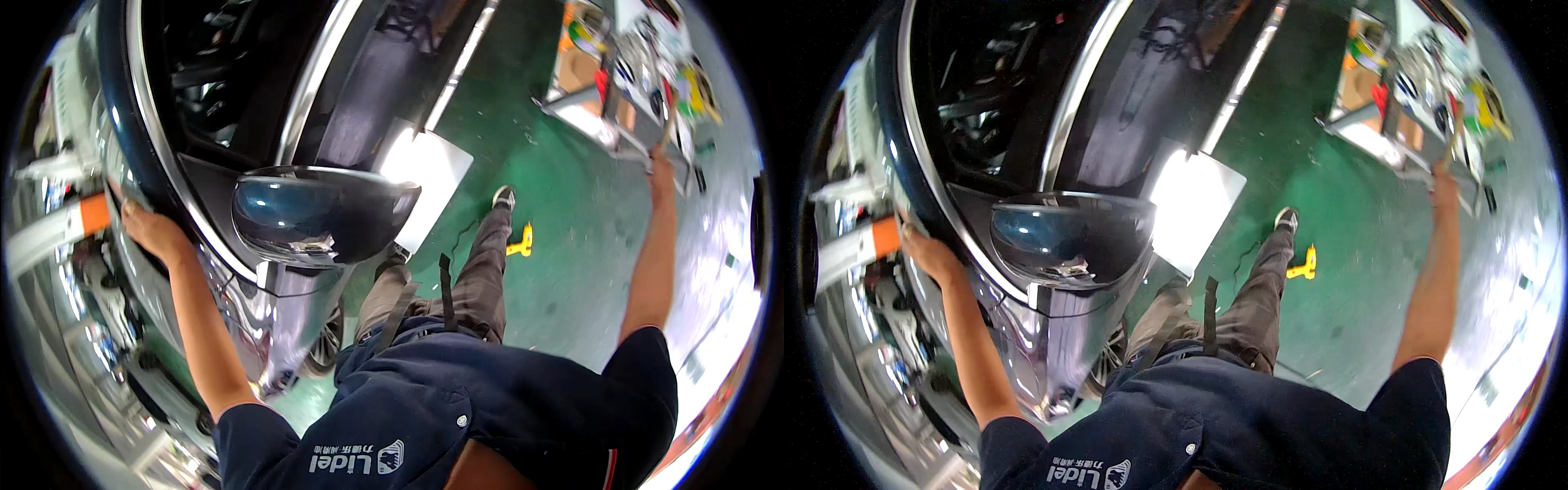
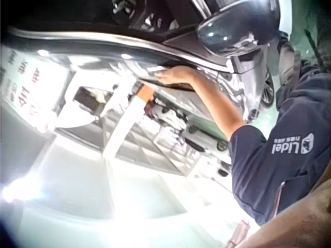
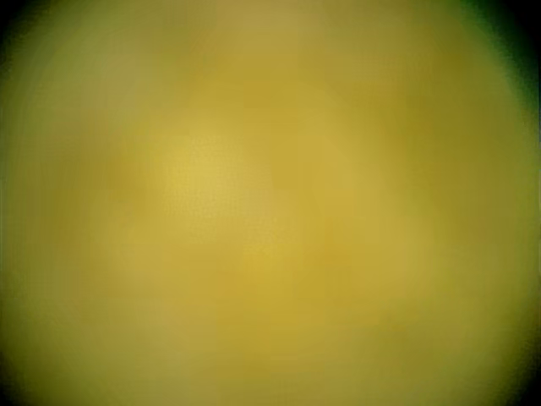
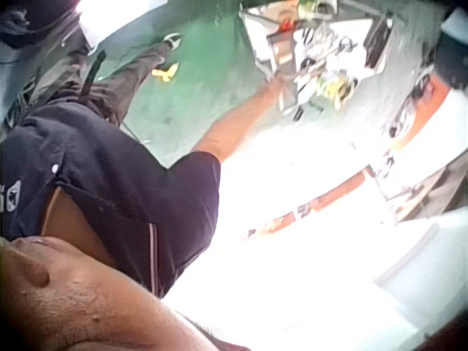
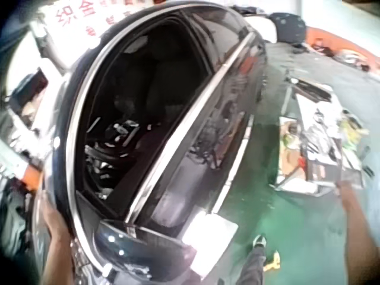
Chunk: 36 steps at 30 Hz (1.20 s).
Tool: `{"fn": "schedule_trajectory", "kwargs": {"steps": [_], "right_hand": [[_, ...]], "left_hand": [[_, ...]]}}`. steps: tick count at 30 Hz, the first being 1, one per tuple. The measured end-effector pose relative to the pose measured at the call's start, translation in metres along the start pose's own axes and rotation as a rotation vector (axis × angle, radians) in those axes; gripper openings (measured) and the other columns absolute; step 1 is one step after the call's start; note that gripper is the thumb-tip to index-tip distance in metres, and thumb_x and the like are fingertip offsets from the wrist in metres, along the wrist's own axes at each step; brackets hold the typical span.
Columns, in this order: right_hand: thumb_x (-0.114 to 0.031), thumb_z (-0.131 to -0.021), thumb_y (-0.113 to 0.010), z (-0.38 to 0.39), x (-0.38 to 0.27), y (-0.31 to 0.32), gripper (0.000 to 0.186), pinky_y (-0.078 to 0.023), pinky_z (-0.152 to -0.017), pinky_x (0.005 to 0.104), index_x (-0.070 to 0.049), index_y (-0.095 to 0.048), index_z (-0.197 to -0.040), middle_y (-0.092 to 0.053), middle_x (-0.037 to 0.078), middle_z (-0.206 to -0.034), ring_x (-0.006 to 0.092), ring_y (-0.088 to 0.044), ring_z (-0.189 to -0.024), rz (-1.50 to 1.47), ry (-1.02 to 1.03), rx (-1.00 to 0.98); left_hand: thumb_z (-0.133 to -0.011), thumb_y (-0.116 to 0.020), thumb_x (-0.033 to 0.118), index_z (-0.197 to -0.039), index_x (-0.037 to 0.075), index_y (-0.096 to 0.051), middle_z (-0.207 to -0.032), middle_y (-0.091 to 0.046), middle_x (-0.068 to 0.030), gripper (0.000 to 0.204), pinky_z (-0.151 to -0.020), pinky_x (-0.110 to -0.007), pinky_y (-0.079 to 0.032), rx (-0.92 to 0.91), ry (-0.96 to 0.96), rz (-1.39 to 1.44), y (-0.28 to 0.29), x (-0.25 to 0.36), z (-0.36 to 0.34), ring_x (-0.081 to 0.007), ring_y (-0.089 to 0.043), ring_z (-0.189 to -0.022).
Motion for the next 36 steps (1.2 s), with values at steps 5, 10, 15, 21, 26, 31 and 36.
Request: {"fn": "schedule_trajectory", "kwargs": {"steps": [5,10,15,21,26,31,36], "right_hand": [[-0.027,-0.094,-0.064,0.339,0.056,-0.128,0.022,-0.048,-0.071,0.0318,-0.008,-0.071,-0.1,-0.066,0.003,-0.09,0.0156,-0.061,-0.082,-0.574,0.108,-0.146],[-0.028,-0.096,-0.066,0.587,0.103,-0.289,0.022,-0.047,-0.066,0.0326,-0.011,-0.069,-0.11,-0.07,0.0,-0.1,0.0132,-0.061,-0.086,-1.027,-0.452,-0.246],[-0.028,-0.093,-0.072,0.71,0.031,-0.328,0.03,-0.042,-0.06,0.0279,-0.007,-0.072,-0.115,-0.067,0.0,-0.098,0.0096,-0.057,-0.08,-1.075,-0.365,-0.531],[-0.024,-0.091,-0.076,0.724,-0.043,-0.313,0.03,-0.049,-0.067,0.0282,-0.005,-0.071,-0.114,-0.069,0.003,-0.092,0.0103,-0.062,-0.077,-1.015,-0.025,-0.384],[-0.018,-0.093,-0.073,0.73,-0.025,-0.316,0.034,-0.053,-0.078,0.028,0.001,-0.069,-0.12,-0.072,0.006,-0.099,0.0105,-0.067,-0.089,-0.882,0.032,-0.361],[-0.024,-0.094,-0.067,0.734,0.019,-0.349,0.03,-0.053,-0.072,0.0278,-0.001,-0.071,-0.112,-0.069,0.003,-0.087,0.0113,-0.064,-0.077,-1.016,-0.16,-0.073],[-0.033,-0.095,-0.065,0.758,0.111,-0.376,0.033,-0.044,-0.051,0.0276,0.0,-0.069,-0.098,-0.065,0.005,-0.08,0.0133,-0.06,-0.062,-1.129,-0.463,-0.076]], "left_hand": [[-0.107,-0.045,0.019,-0.134,-0.009,-0.055,-0.132,-0.059,-0.0216,0.04,-0.109,-0.039,-0.044,0.184,0.3,0.916,0.044,0.059,0.026,-0.032,-0.057,-0.125],[-0.105,-0.05,0.011,-0.103,0.001,-0.06,-0.103,-0.065,-0.0126,0.014,-0.088,-0.035,-0.046,-0.168,-0.289,1.627,0.104,0.124,0.111,-0.0207,-0.06,-0.088],[-0.098,-0.069,0.02,-0.123,-0.002,-0.067,-0.112,-0.071,-0.0085,0.033,-0.086,-0.028,-0.051,-1.547,-0.771,1.316,0.118,0.216,0.246,-0.0136,-0.066,-0.097],[-0.101,-0.066,0.021,-0.136,-0.001,-0.058,-0.115,-0.07,-0.0097,0.042,-0.084,-0.039,-0.057,-2.418,-0.415,1.146,0.104,0.251,0.334,-0.0224,-0.069,-0.099],[-0.099,-0.069,0.021,-0.131,0.001,-0.062,-0.108,-0.071,-0.0076,0.038,-0.083,-0.036,-0.055,-2.584,-0.495,1.153,0.102,0.264,0.355,-0.0186,-0.068,-0.098],[-0.096,-0.071,0.029,-0.112,0.009,-0.071,-0.108,-0.074,-0.0012,0.026,-0.099,-0.035,-0.045,-2.095,-1.013,1.331,0.096,0.317,0.33,-0.0144,-0.065,-0.107],[-0.092,-0.068,0.023,-0.108,0.004,-0.07,-0.093,-0.074,-0.0125,0.025,-0.076,-0.035,-0.053,-1.155,-1.254,1.215,0.01,0.398,0.266,-0.0241,-0.072,-0.084]]}}
Point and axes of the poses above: each hand's wrist, its own z-axis away from the middle knuckle, its own y-axis out of the back of the hand, x = y × z, the point moved 6 cm from there along -z, towards the middle knuckle
